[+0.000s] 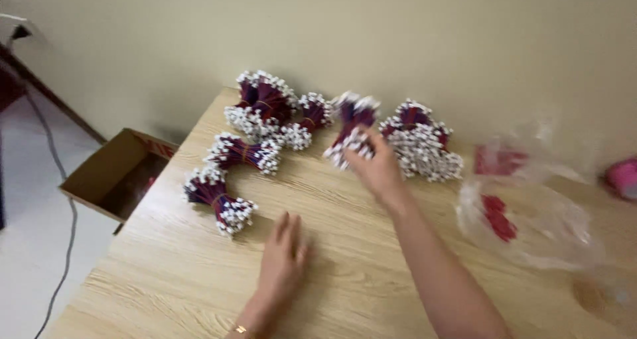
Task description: Bundling small electronic wire harnesses together manually on a factory table
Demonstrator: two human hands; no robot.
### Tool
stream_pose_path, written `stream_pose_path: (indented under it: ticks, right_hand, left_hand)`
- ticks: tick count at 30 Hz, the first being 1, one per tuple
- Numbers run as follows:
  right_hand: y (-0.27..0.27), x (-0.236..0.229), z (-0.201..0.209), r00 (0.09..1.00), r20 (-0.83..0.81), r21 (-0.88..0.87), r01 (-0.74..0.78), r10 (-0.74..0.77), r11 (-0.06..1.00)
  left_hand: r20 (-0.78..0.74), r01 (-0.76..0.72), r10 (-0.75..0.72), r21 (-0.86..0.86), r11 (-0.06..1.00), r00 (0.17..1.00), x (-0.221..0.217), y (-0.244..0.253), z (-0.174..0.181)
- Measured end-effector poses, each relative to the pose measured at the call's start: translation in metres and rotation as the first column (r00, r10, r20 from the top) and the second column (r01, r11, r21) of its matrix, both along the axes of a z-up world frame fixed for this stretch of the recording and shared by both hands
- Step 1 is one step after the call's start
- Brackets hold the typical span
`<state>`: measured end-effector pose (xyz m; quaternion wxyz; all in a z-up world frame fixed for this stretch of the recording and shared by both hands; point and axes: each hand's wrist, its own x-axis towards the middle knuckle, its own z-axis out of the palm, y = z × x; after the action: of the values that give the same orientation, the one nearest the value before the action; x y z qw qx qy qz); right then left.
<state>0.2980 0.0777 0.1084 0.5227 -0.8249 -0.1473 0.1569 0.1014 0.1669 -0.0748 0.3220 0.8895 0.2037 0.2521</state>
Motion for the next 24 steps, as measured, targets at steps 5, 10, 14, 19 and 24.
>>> stream_pose_path:
  ticks: [5,10,14,19,24]
  right_hand:
    - [0.044,0.073,-0.021,0.955,0.291,-0.374,0.057,0.059,0.926]
    - [0.052,0.071,-0.022,0.894,0.392,-0.63,0.089,0.216,0.772]
    - [0.057,0.026,0.011,0.963,0.187,-0.463,-0.087,0.193,0.882]
    - [0.118,0.058,-0.056,0.942,-0.315,0.028,-0.111,0.114,0.993]
    - [0.162,0.036,-0.054,0.9,-0.433,-0.116,0.0,-0.05,0.993]
  left_hand:
    - [0.029,0.08,-0.09,0.238,0.968,0.996,-0.004,-0.007,0.024]
    - [0.075,0.044,-0.063,0.229,0.972,0.995,-0.004,-0.007,0.029]
    - [0.086,0.071,-0.094,0.234,0.97,0.992,-0.005,-0.01,0.032]
    - [0.03,0.086,-0.097,0.262,0.961,0.995,-0.005,-0.009,0.036]
    - [0.085,0.102,-0.123,0.213,0.972,0.989,-0.006,-0.008,0.035]
